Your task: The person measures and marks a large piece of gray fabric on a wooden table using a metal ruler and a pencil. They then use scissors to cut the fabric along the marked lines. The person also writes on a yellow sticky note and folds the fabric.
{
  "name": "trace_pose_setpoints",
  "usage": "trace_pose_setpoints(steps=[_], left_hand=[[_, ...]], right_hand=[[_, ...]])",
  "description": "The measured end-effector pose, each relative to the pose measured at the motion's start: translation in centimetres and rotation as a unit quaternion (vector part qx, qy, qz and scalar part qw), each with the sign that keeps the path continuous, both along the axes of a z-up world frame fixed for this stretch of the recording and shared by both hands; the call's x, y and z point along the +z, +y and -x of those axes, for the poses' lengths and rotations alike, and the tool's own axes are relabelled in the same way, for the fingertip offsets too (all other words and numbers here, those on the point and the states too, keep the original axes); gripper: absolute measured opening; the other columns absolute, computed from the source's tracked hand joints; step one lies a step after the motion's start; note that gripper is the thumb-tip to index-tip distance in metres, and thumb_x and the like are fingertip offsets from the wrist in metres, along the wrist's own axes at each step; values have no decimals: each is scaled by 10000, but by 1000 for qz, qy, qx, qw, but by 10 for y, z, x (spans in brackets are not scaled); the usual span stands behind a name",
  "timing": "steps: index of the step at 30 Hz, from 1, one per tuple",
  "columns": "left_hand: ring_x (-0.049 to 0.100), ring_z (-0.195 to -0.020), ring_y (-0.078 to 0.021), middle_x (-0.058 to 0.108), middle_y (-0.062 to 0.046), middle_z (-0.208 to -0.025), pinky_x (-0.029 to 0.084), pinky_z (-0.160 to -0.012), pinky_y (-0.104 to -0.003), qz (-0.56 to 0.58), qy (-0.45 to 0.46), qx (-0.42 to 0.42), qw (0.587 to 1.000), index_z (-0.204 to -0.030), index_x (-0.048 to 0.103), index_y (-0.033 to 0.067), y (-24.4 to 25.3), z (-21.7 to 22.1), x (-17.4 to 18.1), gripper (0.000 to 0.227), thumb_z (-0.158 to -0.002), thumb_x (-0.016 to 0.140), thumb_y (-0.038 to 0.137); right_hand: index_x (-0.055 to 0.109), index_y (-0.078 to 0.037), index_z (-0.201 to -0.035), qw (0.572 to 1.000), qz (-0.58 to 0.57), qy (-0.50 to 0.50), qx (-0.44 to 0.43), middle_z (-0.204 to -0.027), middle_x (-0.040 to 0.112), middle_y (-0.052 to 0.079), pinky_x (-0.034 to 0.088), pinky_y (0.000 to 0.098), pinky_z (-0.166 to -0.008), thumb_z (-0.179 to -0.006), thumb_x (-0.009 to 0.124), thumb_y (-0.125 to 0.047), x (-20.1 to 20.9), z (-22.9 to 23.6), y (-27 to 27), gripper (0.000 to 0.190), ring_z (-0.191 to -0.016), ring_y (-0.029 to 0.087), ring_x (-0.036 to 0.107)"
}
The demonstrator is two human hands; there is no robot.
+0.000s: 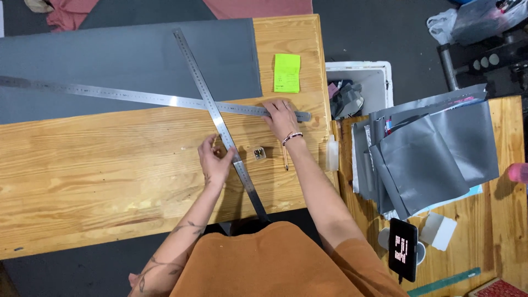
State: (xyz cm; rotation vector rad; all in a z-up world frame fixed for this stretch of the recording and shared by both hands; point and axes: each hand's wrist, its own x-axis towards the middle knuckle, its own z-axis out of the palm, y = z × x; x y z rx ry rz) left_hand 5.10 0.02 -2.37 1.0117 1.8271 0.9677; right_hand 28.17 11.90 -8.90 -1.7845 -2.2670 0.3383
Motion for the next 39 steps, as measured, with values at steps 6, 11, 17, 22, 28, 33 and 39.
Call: trace_pose_setpoints(steps=[6, 11, 17, 22, 28, 33, 39], left_hand=[[443, -1327, -397, 393, -189, -1417, 413, -1092, -513, 30, 213, -133, 967, -1428, 498, 145, 31, 1, 19, 819, -730, 910, 264], [561, -1193, -336, 451, -146, -1331, 507, -993, -462, 80, 145, -106, 980, -1513, 359, 164, 48, 4, 36, 977, -719, 925, 228], [723, -965, -222, 707, -31, -990, 592, -820, -381, 122, 47, -56, 990, -1434, 437, 181, 67, 11, -26, 772, -795, 869, 229], [705, -968, -261, 700, -143, -1056, 602, -814, -363, 81, -68, -57, 993, -1377, 498, 145, 76, 8, -22, 666, -812, 845, 85], [664, -905, -190, 620, -94, -956, 586, -838, -310, 36, -120, -121, 985, -1337, 540, 129, 88, -7, -34, 626, -801, 849, 40], [716, -983, -260, 714, -151, -1029, 611, -843, -352, 27, -117, -175, 977, -1278, 605, 106, 109, -24, -71, 464, -858, 791, 42], [732, -946, -175, 734, -69, -1025, 638, -800, -295, 41, -64, -228, 971, -1271, 639, 143, 119, -38, -77, 495, -815, 804, 45]], right_hand=[[653, -272, -1215, 1000, -3, 5, 8, -1119, 558, 12, 525, 445, -949, -886, 721, -375, 29, -14, -12, 352, -1018, 287, 657], [622, -283, -1270, 998, 37, 39, -29, -1111, 628, 10, 498, 393, -964, -956, 643, -399, 53, -33, -44, 335, -1079, 236, 659], [621, -250, -1285, 987, 35, 117, -102, -1148, 650, 31, 472, 424, -974, -1011, 594, -433, 77, -38, -90, 330, -1111, 260, 632], [668, -245, -1247, 961, -7, 192, -199, -1065, 677, 40, 502, 422, -920, -964, 685, -298, 84, -38, -140, 288, -1023, 278, 664], [684, -138, -1255, 911, -81, 253, -314, -1040, 691, 146, 555, 411, -874, -953, 721, -243, 91, -39, -204, 322, -1006, 351, 675], [691, -168, -1250, 882, -77, 208, -416, -1070, 713, 105, 576, 421, -857, -943, 730, -310, 84, -23, -243, 340, -991, 312, 703], [676, -231, -1232, 848, -26, 205, -489, -1102, 716, 71, 576, 458, -849, -921, 729, -371, 66, 21, -262, 345, -1015, 324, 699]])
